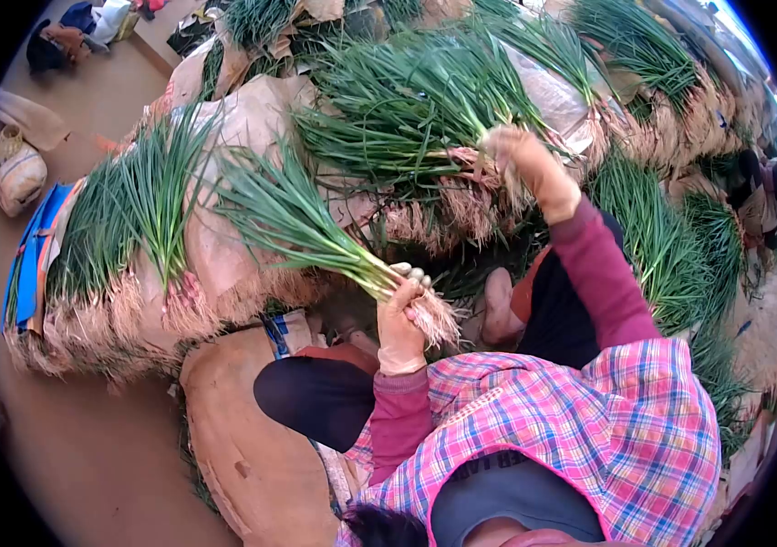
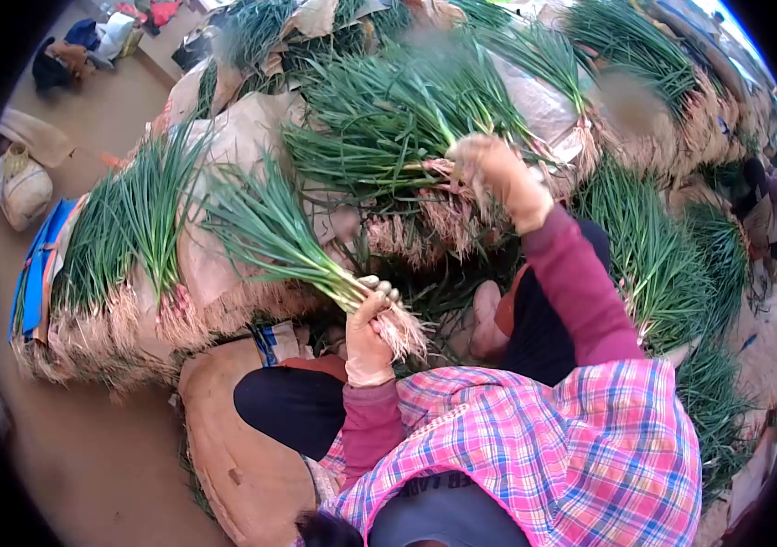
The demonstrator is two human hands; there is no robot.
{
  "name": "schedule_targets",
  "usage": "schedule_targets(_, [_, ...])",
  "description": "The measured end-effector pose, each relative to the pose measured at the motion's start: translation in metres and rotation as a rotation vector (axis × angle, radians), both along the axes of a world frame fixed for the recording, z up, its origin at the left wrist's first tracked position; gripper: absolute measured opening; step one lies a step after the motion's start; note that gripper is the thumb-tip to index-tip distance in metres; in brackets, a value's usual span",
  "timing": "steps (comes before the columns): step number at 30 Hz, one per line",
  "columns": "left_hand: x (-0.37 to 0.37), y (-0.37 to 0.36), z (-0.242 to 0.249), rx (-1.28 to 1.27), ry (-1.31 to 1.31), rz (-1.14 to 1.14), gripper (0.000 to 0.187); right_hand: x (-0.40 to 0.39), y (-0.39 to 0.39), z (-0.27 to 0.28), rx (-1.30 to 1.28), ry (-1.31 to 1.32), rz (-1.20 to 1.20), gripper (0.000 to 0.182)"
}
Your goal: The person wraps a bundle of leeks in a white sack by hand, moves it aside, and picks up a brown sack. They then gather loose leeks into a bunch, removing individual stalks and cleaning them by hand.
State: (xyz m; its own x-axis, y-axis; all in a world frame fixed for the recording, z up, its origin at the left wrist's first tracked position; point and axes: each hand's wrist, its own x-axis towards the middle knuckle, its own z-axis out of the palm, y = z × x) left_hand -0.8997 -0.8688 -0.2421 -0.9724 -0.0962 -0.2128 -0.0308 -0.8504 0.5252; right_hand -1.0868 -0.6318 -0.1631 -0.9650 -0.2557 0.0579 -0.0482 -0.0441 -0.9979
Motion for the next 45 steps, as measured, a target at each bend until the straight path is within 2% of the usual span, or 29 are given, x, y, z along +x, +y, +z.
schedule_targets(3, [-0.007,0.009,-0.01,-0.002,-0.053,-0.111,0.024,0.069,-0.041,-0.043,0.062,-0.337,0.211,0.019])
schedule_targets(5, [-0.013,0.011,-0.041,-0.094,-0.165,-0.244,0.02,0.091,-0.062,-0.071,0.011,-0.423,0.255,0.02])
schedule_targets(6, [-0.01,0.022,-0.023,-0.121,-0.198,-0.208,0.018,0.097,-0.07,-0.075,-0.045,-0.453,0.193,0.023])
schedule_targets(9, [-0.003,0.026,-0.026,-0.104,-0.204,-0.18,0.016,0.088,-0.085,-0.103,-0.587,-0.744,0.145,0.023])
schedule_targets(10, [-0.004,0.024,-0.03,-0.064,-0.203,-0.193,0.018,0.077,-0.092,-0.12,-0.791,-0.715,0.102,0.022])
schedule_targets(13, [-0.005,0.022,-0.031,-0.045,-0.217,-0.183,0.021,0.086,-0.094,-0.128,-0.699,-0.726,-0.034,0.018])
schedule_targets(15, [-0.004,0.019,-0.035,-0.063,-0.24,-0.171,0.024,0.09,-0.095,-0.136,-0.76,-0.785,0.088,0.016])
schedule_targets(17, [0.0,0.012,-0.026,0.081,-0.082,-0.254,0.028,0.06,-0.091,-0.14,-1.007,-0.764,-0.075,0.014])
schedule_targets(18, [0.002,0.012,-0.015,0.115,-0.009,-0.236,0.031,0.058,-0.087,-0.132,-0.658,-0.46,-0.254,0.013])
schedule_targets(19, [0.006,0.012,-0.008,0.087,0.02,-0.193,0.033,0.063,-0.082,-0.122,-0.308,-0.298,-0.058,0.023])
schedule_targets(21, [0.011,0.011,0.009,-0.02,0.023,-0.081,0.034,0.086,-0.084,-0.107,-0.302,-0.608,0.409,0.039])
schedule_targets(22, [0.011,0.008,0.018,-0.105,-0.004,-0.116,0.034,0.109,-0.084,-0.09,-0.262,-0.686,0.537,0.05])
schedule_targets(23, [0.011,0.003,0.009,-0.106,-0.042,-0.095,0.032,0.129,-0.085,-0.065,-0.103,-0.63,0.487,0.045])
schedule_targets(25, [0.009,0.005,0.012,-0.173,0.07,-0.012,0.032,0.129,-0.073,-0.059,0.01,-0.435,0.404,0.034])
schedule_targets(27, [0.013,0.008,0.025,-0.29,0.086,0.115,0.033,0.097,-0.05,-0.073,0.03,-0.503,0.101,0.025])
schedule_targets(29, [0.023,0.0,0.037,-0.305,0.144,0.163,0.035,0.072,-0.036,-0.118,0.148,-0.143,0.018,0.026])
schedule_targets(31, [0.022,0.001,0.047,0.022,0.445,0.188,0.035,0.084,-0.044,-0.097,1.099,0.295,0.256,0.029])
schedule_targets(32, [0.024,-0.001,0.052,-0.012,0.444,0.207,0.039,0.075,-0.046,-0.109,1.076,0.627,0.228,0.03])
schedule_targets(33, [0.024,-0.004,0.054,-0.009,0.439,0.212,0.039,0.057,-0.058,-0.087,0.95,0.911,0.039,0.029])
schedule_targets(34, [0.021,-0.006,0.056,-0.056,0.273,0.191,0.043,0.035,-0.07,-0.062,1.345,0.757,-0.097,0.027])
schedule_targets(35, [0.019,-0.008,0.057,-0.104,0.105,0.17,0.047,0.004,-0.069,-0.068,1.491,0.978,-0.415,0.025])
schedule_targets(36, [0.014,-0.009,0.039,-0.138,0.084,0.144,0.051,-0.02,-0.064,-0.059,1.452,1.061,-0.345,0.026])
schedule_targets(37, [0.013,-0.005,0.03,-0.094,0.068,0.136,0.048,-0.051,-0.064,-0.073,1.567,0.795,-0.198,0.019])
schedule_targets(38, [0.012,-0.001,0.022,-0.053,0.048,0.127,0.046,-0.07,-0.06,-0.071,1.57,0.769,-0.128,0.012])
schedule_targets(41, [0.008,0.0,0.006,0.068,0.086,0.12,0.039,-0.053,-0.066,-0.023,1.332,0.687,-0.275,0.015])
schedule_targets(42, [0.007,-0.001,0.006,0.054,0.063,0.139,0.038,-0.036,-0.064,-0.012,1.077,0.599,-0.319,0.018])
schedule_targets(43, [0.006,-0.002,0.006,0.041,0.038,0.155,0.037,-0.029,-0.054,-0.014,0.732,0.294,-0.213,0.018])
schedule_targets(44, [0.005,-0.001,0.007,0.048,0.012,0.186,0.035,-0.006,-0.043,-0.006,0.162,-0.206,-0.061,0.016])
schedule_targets(45, [0.004,0.002,0.005,0.051,0.006,0.186,0.035,0.013,-0.043,-0.023,0.032,-0.335,0.038,0.019])
